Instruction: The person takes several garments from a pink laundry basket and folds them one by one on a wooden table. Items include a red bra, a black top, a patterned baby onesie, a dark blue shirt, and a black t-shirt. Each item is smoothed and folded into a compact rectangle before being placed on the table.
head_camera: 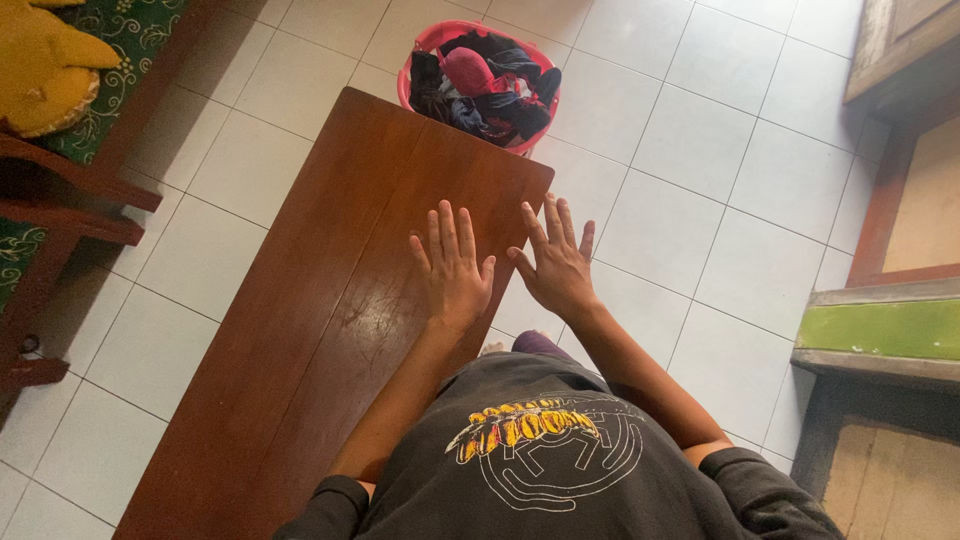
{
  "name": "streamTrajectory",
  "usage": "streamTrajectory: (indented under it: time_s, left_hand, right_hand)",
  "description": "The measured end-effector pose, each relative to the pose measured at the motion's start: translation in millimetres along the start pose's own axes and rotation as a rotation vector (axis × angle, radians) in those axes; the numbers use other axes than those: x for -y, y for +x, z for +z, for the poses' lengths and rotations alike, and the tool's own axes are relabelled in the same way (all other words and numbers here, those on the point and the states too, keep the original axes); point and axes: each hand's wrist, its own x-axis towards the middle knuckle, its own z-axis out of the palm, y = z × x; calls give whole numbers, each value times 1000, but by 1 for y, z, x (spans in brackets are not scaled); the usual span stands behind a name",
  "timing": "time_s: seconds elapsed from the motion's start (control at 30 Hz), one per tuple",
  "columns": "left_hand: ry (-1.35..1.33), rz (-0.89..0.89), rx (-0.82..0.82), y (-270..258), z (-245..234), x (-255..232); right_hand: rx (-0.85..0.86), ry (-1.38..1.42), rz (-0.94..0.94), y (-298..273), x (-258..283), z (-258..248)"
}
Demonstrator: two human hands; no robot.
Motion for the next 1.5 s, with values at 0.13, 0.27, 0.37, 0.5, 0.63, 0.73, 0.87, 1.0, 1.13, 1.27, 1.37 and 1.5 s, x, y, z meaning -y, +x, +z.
streamTrajectory:
  time_s: [0.13,0.27,0.37,0.5,0.63,0.73,0.87,1.0,1.13,1.27,1.37,1.5]
  left_hand:
    - [-48,-10,-8,-4,-13,-7]
    - [-62,-8,-18,-3,-19,-9]
    - [-68,-10,-7,-4,-19,-10]
    - [-71,-12,-3,-8,-19,-11]
    - [-72,-13,-5,-11,-16,-12]
    - [-64,-26,19,-13,-14,-12]
    - [-33,-22,51,-13,-13,-15]
    - [-25,1,55,-2,-11,-22]
    - [-26,0,73,19,-6,-35]
    - [-69,-2,57,52,3,-55]
    - [-95,17,20,76,16,-81]
    - [-91,-3,64,125,28,-128]
  right_hand:
    - [5,30,16,-6,11,-15]
    - [4,35,15,-7,14,-21]
    - [14,37,26,-7,12,-21]
    - [20,44,41,-10,10,-20]
    - [26,39,45,-11,8,-17]
    - [25,39,42,-12,6,-16]
    - [20,39,52,-13,-1,-16]
    - [11,61,64,-6,-14,-19]
    - [2,65,62,8,-32,-26]
    - [-4,80,54,29,-60,-38]
    - [9,66,68,41,-92,-48]
    - [23,50,23,71,-144,-74]
